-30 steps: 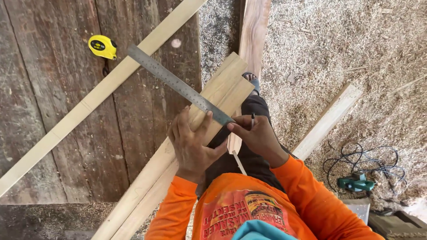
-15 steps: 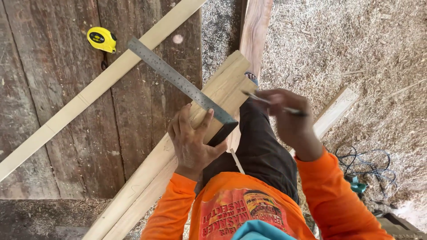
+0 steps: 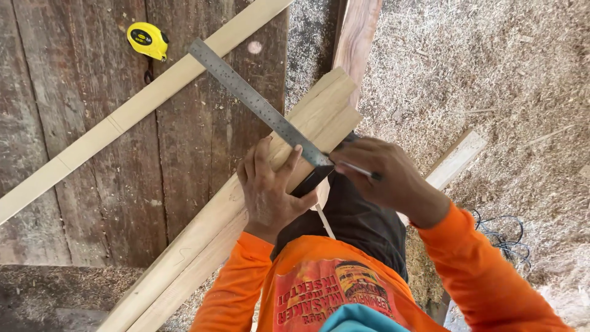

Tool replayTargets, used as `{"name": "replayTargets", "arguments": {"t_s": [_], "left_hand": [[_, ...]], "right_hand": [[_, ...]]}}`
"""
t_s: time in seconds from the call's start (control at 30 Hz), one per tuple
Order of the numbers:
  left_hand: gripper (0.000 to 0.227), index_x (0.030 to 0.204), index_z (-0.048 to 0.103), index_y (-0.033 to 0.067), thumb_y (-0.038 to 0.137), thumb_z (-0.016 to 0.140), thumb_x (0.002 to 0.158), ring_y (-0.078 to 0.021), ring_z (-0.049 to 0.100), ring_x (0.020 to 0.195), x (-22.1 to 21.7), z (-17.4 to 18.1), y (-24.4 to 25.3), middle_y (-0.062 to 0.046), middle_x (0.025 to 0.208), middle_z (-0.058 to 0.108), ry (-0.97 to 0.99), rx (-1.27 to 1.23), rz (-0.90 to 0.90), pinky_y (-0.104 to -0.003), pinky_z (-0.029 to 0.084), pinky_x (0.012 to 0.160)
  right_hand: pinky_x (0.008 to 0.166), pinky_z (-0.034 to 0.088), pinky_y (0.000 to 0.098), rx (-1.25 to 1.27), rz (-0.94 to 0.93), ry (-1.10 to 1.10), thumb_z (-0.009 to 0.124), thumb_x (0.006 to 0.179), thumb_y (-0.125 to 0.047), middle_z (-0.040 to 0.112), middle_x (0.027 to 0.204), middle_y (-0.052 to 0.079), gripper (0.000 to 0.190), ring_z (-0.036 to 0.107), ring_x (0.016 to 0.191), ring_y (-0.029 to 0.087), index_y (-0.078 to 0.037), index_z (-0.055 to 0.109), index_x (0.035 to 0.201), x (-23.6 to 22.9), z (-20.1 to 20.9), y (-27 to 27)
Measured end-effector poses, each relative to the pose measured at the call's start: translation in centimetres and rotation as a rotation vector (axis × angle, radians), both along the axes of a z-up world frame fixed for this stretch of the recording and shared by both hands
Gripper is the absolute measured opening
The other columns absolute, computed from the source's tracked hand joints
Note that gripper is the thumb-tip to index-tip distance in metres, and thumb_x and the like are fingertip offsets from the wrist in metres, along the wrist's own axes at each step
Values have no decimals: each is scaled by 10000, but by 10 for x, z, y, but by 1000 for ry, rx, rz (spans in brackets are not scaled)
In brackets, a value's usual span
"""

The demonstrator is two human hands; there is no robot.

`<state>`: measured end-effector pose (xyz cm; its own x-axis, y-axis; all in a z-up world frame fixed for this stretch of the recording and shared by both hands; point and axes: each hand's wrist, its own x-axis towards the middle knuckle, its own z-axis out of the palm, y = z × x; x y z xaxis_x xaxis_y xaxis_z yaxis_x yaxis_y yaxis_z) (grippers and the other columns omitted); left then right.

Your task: Measuring and marking lines on wooden boards and strips using a square, tape measure, and a pen.

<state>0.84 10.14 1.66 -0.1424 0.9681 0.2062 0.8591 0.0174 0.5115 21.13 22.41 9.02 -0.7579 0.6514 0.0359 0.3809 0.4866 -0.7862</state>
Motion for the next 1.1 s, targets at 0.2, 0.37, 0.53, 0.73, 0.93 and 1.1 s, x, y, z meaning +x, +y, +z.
{"name": "replayTargets", "arguments": {"t_s": [0.2, 0.37, 0.53, 0.73, 0.93, 1.1], "left_hand": [[739, 1350, 703, 236, 599, 792, 712, -397, 432, 1363, 0, -2, -1, -195, 1479, 440, 6, -3, -3, -553, 340, 1125], [803, 1374, 660, 209, 581, 826, 683, -419, 427, 1367, -4, 17, 1, -211, 1492, 440, -32, -43, -40, -561, 351, 1105], [852, 1556, 396, 0, 549, 686, 972, -369, 521, 1411, -10, 50, -12, -232, 1513, 526, -436, 17, 158, -495, 414, 1175], [606, 1522, 429, -28, 295, 557, 1026, -136, 693, 1041, -42, 78, -11, -93, 1175, 736, -1158, -429, 193, -278, 544, 889], [319, 1188, 664, -85, 209, 584, 1094, -40, 526, 631, -21, 66, -19, 4, 763, 652, -1424, -348, 331, -201, 427, 575], [313, 1254, 733, 47, 216, 647, 1006, -52, 473, 566, -28, 64, -33, -9, 675, 550, -903, -446, 347, -216, 372, 482]], "right_hand": [[844, 548, 389, -14, -25, -21, 535, 1049, -139, 719, 1039, 140, 185, 678, 976, 273, -20, 670, 1005, 16, -45, -19], [598, 465, 309, -566, -262, 80, 514, 1077, -277, 585, 691, 5, 356, 481, 694, 56, 13, 634, 910, -7, -87, -44], [523, 358, 295, -691, -383, 145, 515, 1077, -260, 416, 642, -39, 390, 363, 633, 47, -27, 555, 767, -10, -50, -92], [521, 315, 326, -507, -350, 271, 546, 1079, -196, 353, 624, 19, 408, 326, 598, 87, -29, 433, 724, -35, -27, -106], [522, 398, 365, -513, -117, 298, 623, 982, -99, 529, 718, 118, 203, 485, 605, 167, 23, 587, 824, -50, -22, -120], [739, 604, 328, -652, -110, 346, 557, 988, -51, 758, 969, 110, 164, 735, 829, 175, 25, 703, 980, -14, -59, -118]]}}
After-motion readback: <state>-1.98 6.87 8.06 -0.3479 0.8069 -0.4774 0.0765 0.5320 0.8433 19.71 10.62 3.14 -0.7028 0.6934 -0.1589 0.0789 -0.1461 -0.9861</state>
